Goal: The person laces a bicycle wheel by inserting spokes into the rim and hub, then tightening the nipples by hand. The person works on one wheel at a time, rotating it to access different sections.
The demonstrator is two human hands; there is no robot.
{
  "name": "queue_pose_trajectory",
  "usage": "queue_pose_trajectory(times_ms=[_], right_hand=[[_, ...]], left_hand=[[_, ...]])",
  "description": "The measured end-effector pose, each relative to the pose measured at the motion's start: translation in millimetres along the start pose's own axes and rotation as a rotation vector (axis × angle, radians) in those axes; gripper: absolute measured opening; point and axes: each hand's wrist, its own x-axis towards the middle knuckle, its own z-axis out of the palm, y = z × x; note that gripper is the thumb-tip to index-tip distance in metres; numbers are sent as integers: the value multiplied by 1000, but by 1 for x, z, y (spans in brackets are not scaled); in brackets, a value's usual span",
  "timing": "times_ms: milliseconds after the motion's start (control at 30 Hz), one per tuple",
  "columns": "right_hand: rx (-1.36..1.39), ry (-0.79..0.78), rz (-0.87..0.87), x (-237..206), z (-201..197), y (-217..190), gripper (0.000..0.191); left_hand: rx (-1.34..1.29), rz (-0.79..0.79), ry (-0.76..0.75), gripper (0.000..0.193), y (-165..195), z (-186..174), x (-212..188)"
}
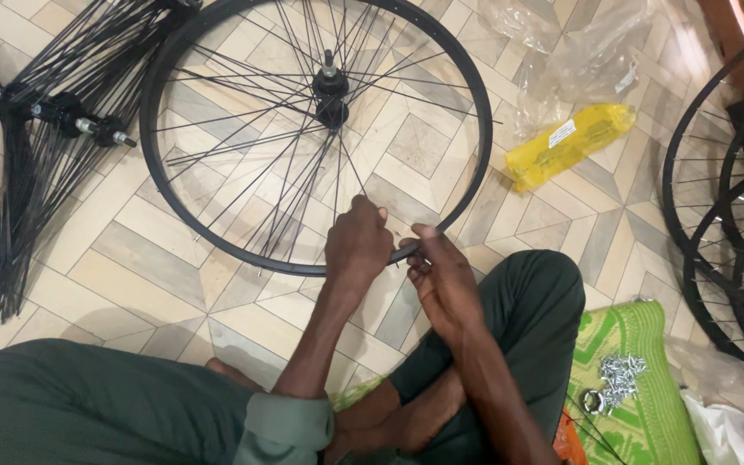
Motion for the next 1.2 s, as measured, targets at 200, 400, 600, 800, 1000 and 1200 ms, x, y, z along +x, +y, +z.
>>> queue_pose_trajectory(times_ms=[200, 400, 600, 800, 1000, 1200], right_hand=[[-53, -38, -30, -5, -4, 7, 19], [-149, -118, 173, -15, -11, 17, 26], [-90, 7, 19, 16, -15, -20, 31], [-249, 32, -70, 27, -26, -25, 16], [-201, 41, -47, 25, -21, -20, 17], [-220, 70, -34, 23, -18, -28, 18]], left_hand=[[-9, -32, 90, 23, 4, -3, -10], [136, 9, 245, 18, -10, -11, -24], [140, 96, 310, 13, -25, -20, -25], [28, 67, 325, 14, -28, -13, -29], [-55, 45, 54, 22, -39, -48, -13], [-456, 52, 917, 22, -60, -41, -52]])
